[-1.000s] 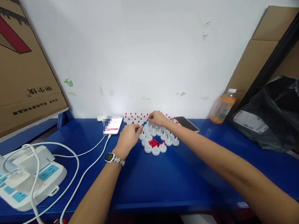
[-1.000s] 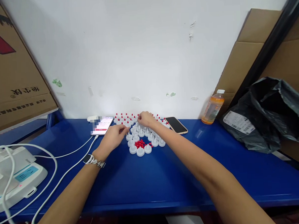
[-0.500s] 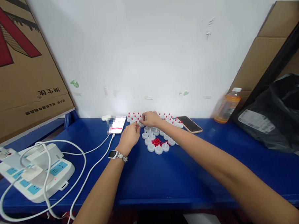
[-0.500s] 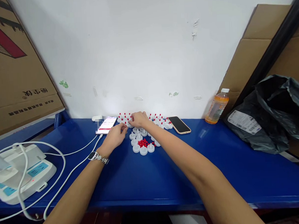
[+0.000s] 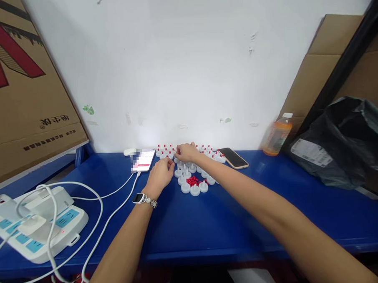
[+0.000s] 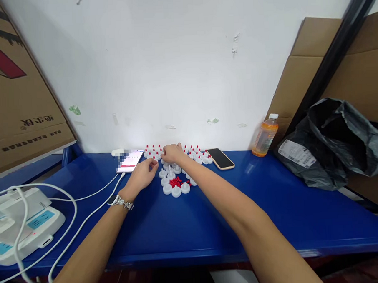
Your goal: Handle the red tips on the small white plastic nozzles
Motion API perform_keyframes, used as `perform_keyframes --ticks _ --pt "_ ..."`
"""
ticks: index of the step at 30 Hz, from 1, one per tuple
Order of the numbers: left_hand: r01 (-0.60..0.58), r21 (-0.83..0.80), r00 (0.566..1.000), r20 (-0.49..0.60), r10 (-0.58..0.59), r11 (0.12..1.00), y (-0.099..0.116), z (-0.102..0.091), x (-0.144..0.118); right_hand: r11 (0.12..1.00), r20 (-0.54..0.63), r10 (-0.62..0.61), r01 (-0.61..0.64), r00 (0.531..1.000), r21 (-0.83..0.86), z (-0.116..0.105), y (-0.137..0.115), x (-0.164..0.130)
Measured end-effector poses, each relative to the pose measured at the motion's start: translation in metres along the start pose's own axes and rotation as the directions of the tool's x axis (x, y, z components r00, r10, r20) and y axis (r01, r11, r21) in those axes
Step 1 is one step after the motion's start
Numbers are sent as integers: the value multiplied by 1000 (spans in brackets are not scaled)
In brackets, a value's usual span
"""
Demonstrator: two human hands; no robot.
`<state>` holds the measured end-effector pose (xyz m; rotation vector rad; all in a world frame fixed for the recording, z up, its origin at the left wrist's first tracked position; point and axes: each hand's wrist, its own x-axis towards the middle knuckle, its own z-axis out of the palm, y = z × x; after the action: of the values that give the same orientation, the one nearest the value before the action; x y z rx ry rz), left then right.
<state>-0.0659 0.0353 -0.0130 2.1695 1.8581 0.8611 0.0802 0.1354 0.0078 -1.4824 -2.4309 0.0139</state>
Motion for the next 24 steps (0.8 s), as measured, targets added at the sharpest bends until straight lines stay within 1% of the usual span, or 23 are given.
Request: perform_keyframes --ticks 2,4,6,7,8,10,11,13,15,18,21,24 --pt "3 -7 1000 11 -3 1000 -2 1 0 1000 -14 -6 6 1000 15 0 -3 0" --pt "-10 -17 1000 -17 9 1000 -3 2 0 999 -54 2 0 999 34 -4 -3 -4" --pt "-51 -36 994 -100 47 998 0 2 -2 990 -128 51 -33 990 141 -11 -2 -12" --pt "-88 -55 986 -149 79 995 3 2 -3 970 -165 92 -51 982 238 -15 -1 -18" --pt "-131 -81 974 -195 113 988 6 2 -4 931 -192 137 -61 972 359 -19 1 -25" --pt "-217 -149 954 -243 177 965 15 2 -6 798 -204 206 -44 957 601 -24 3 -43" --pt "-253 -188 949 -237 206 949 20 2 -7 725 -198 215 -20 956 689 -25 4 -54" --pt "-311 -264 943 -203 262 913 30 2 -10 605 -199 208 34 958 796 -24 5 -75" --pt "-367 -323 929 -179 324 872 39 2 -12 544 -226 216 75 950 836 -22 5 -95" --pt "-437 -367 899 -161 407 821 48 2 -16 534 -266 195 125 944 836 -19 6 -117" --pt "-463 -381 885 -153 439 800 52 3 -18 513 -304 161 184 939 838 -19 7 -125" --pt "-488 -396 872 -176 457 778 52 6 -18 469 -300 188 183 935 864 -18 8 -126"
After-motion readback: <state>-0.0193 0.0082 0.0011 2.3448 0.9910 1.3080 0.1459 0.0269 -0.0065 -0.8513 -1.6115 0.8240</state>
